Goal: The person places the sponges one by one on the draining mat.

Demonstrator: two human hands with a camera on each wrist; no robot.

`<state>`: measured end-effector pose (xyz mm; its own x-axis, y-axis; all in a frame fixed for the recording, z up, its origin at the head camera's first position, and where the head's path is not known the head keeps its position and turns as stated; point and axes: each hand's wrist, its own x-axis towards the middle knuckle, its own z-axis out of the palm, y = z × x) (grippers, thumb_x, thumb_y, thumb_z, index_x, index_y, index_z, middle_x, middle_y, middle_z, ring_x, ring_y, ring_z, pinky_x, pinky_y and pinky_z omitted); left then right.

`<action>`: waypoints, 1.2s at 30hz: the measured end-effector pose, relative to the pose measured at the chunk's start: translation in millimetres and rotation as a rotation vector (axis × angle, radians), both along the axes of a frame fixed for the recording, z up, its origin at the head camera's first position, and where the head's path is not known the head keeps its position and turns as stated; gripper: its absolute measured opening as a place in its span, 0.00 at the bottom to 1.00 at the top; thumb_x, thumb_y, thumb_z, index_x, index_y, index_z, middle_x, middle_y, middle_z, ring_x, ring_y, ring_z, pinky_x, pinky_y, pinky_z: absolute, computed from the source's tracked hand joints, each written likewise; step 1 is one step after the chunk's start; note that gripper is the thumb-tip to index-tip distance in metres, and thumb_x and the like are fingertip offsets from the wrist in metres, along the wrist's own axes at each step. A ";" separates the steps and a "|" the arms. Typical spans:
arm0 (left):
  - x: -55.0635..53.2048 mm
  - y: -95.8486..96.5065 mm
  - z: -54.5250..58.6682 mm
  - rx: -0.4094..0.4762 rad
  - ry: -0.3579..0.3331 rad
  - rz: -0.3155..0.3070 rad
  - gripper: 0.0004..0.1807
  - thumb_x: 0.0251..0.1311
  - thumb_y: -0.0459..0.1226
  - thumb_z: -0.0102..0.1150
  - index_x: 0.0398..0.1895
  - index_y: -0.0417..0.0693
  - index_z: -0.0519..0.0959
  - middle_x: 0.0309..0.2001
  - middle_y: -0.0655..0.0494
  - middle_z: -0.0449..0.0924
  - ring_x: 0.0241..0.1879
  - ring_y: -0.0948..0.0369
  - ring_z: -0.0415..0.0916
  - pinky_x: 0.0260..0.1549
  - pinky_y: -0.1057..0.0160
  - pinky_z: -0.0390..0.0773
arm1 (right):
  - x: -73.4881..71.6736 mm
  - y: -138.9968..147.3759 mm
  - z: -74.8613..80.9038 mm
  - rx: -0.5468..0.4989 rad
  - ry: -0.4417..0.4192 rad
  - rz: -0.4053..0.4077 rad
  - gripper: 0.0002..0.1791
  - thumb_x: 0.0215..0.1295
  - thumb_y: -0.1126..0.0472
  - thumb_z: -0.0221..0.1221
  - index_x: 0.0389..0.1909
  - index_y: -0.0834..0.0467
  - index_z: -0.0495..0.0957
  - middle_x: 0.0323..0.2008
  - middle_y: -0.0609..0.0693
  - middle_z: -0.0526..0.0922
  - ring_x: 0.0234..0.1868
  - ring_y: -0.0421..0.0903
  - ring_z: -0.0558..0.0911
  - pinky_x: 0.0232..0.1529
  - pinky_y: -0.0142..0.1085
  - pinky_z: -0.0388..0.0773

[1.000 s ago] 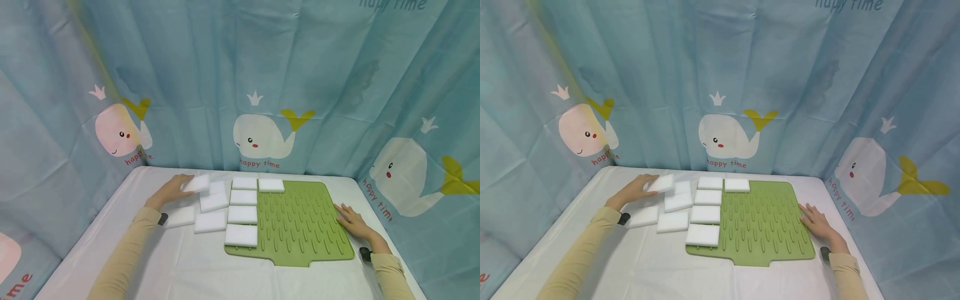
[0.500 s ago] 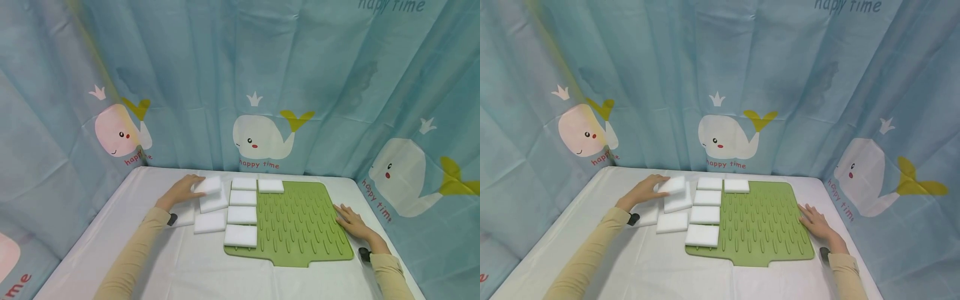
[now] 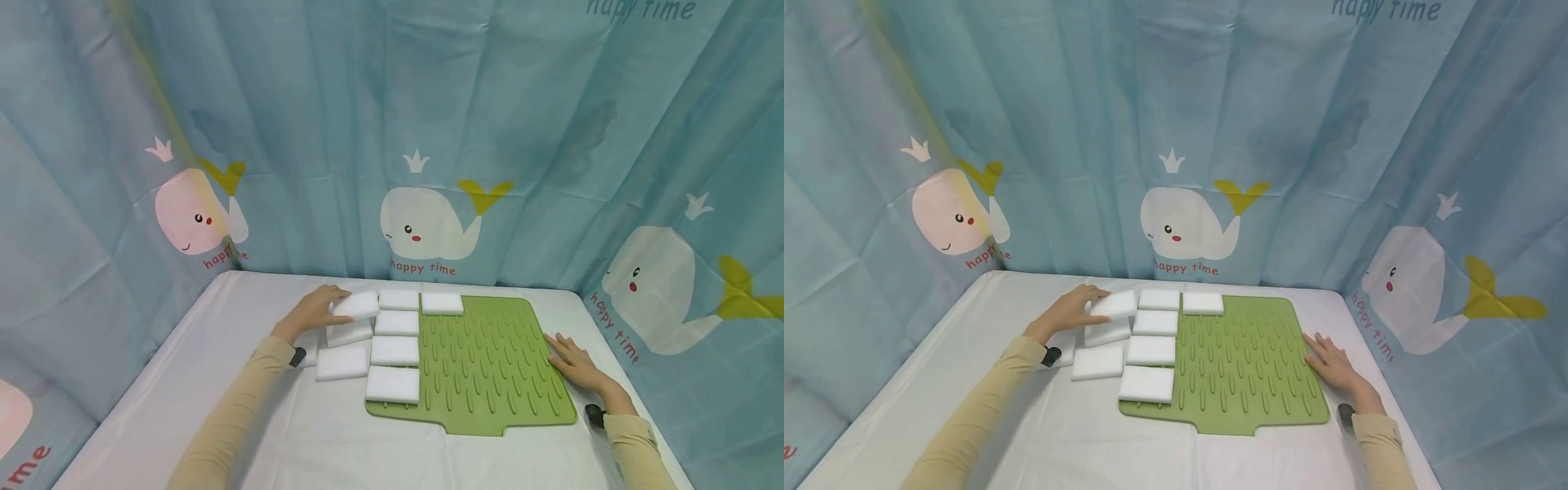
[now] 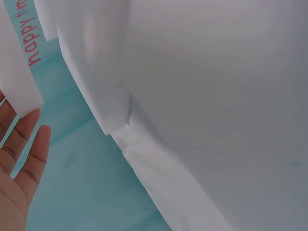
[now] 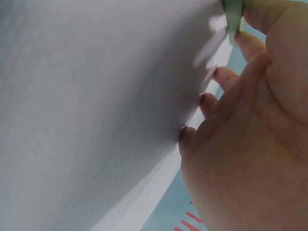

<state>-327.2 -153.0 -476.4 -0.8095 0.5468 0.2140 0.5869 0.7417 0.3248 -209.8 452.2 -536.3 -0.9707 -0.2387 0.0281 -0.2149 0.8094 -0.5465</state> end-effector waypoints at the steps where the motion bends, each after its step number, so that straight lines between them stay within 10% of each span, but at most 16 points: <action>1: -0.6 1.8 -0.6 -0.002 0.002 0.002 0.41 0.46 0.64 0.61 0.58 0.47 0.74 0.54 0.50 0.75 0.53 0.52 0.70 0.55 0.50 0.70 | -0.2 0.0 0.2 0.003 -0.001 0.001 0.32 0.69 0.53 0.49 0.69 0.63 0.53 0.66 0.76 0.45 0.64 0.78 0.40 0.56 0.72 0.31; 36: -0.2 84.8 3.5 -0.025 0.046 -0.080 0.39 0.47 0.63 0.60 0.58 0.51 0.72 0.54 0.55 0.74 0.52 0.55 0.68 0.53 0.53 0.69 | 0.9 -1.3 2.1 0.008 -0.027 -0.023 0.33 0.69 0.53 0.49 0.69 0.63 0.53 0.67 0.75 0.45 0.65 0.77 0.40 0.57 0.72 0.31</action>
<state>-327.4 -68.2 -472.8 -0.7525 0.6150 0.2355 0.6585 0.6993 0.2781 -208.9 450.9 -534.1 -0.9762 -0.2169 0.0003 -0.1820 0.8183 -0.5452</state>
